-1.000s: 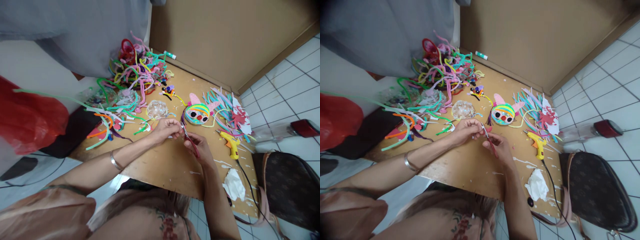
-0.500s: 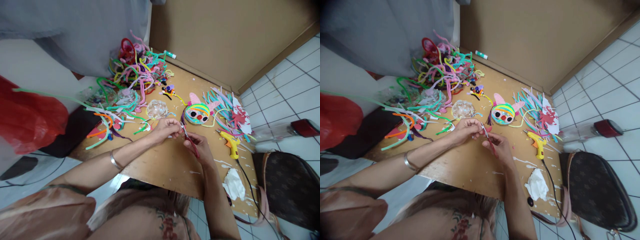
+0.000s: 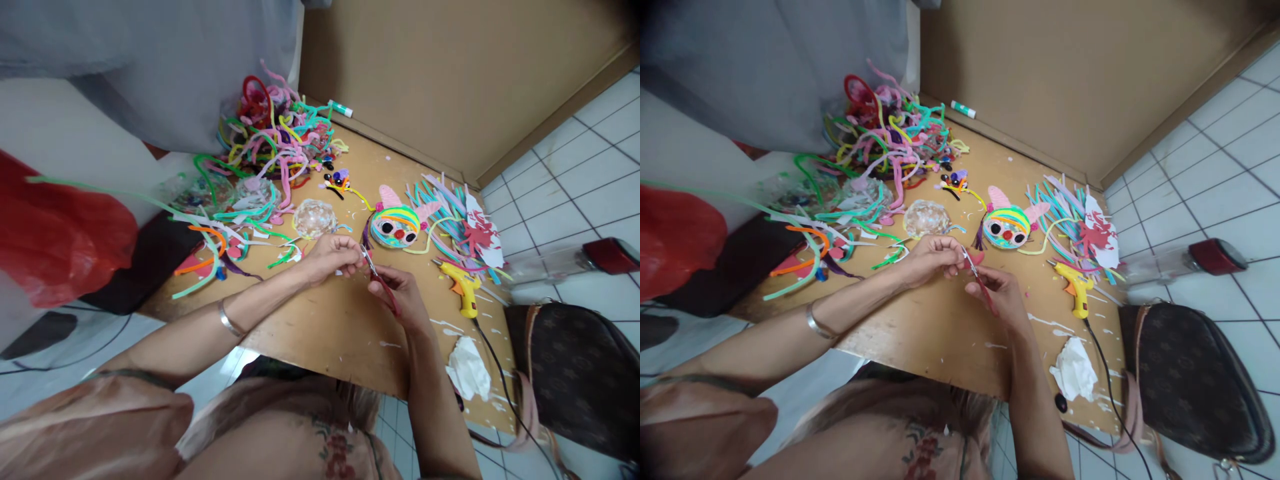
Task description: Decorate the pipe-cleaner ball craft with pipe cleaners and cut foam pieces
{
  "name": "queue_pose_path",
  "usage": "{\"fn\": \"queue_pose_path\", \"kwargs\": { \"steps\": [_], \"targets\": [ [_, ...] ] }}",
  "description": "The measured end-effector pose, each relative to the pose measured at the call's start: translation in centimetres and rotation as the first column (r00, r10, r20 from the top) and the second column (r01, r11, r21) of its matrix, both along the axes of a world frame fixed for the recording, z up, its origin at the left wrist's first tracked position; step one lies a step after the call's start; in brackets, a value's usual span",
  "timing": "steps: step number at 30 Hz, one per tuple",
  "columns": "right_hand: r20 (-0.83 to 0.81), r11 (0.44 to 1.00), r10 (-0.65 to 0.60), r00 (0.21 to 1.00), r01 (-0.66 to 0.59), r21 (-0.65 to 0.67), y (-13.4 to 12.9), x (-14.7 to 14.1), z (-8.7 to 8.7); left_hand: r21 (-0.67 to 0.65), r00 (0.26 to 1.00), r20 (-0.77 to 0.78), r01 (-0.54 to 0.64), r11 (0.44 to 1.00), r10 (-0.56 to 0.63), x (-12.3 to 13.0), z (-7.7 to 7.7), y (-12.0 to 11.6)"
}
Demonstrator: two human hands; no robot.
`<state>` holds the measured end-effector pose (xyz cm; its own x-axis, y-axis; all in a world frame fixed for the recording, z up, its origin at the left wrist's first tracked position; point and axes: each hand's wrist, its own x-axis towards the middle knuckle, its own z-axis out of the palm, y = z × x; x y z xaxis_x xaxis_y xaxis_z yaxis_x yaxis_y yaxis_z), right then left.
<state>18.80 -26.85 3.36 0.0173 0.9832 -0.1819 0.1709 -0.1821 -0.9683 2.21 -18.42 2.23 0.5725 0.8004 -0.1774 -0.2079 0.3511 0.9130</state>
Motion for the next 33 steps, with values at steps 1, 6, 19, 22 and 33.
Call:
{"fn": "queue_pose_path", "kwargs": {
  "steps": [1,6,19,22,33],
  "targets": [
    [0.001,1.0,-0.004,1.0,0.004,-0.005,0.0,0.0,0.0,0.002,1.0,-0.003,0.004,1.0,-0.004,-0.1,0.0,0.0],
    [0.013,1.0,0.0,1.0,0.0,-0.027,-0.1,0.2,-0.1,0.02,0.998,-0.015,0.054,0.998,-0.054,-0.5,0.6,0.2],
    [0.02,1.0,0.011,1.0,-0.011,0.003,0.1,0.2,-0.1,0.03,0.993,-0.061,0.102,0.994,-0.1,-1.0,0.8,0.8],
    [0.034,1.0,0.009,0.999,-0.01,0.025,0.2,0.1,-0.1,0.023,0.992,-0.079,0.104,0.994,-0.102,-1.0,0.8,0.9],
    [0.038,0.999,0.029,0.999,-0.031,0.034,0.3,0.1,-0.1,-0.031,0.982,-0.152,0.112,0.993,-0.115,-1.0,1.4,0.9]
  ]
}}
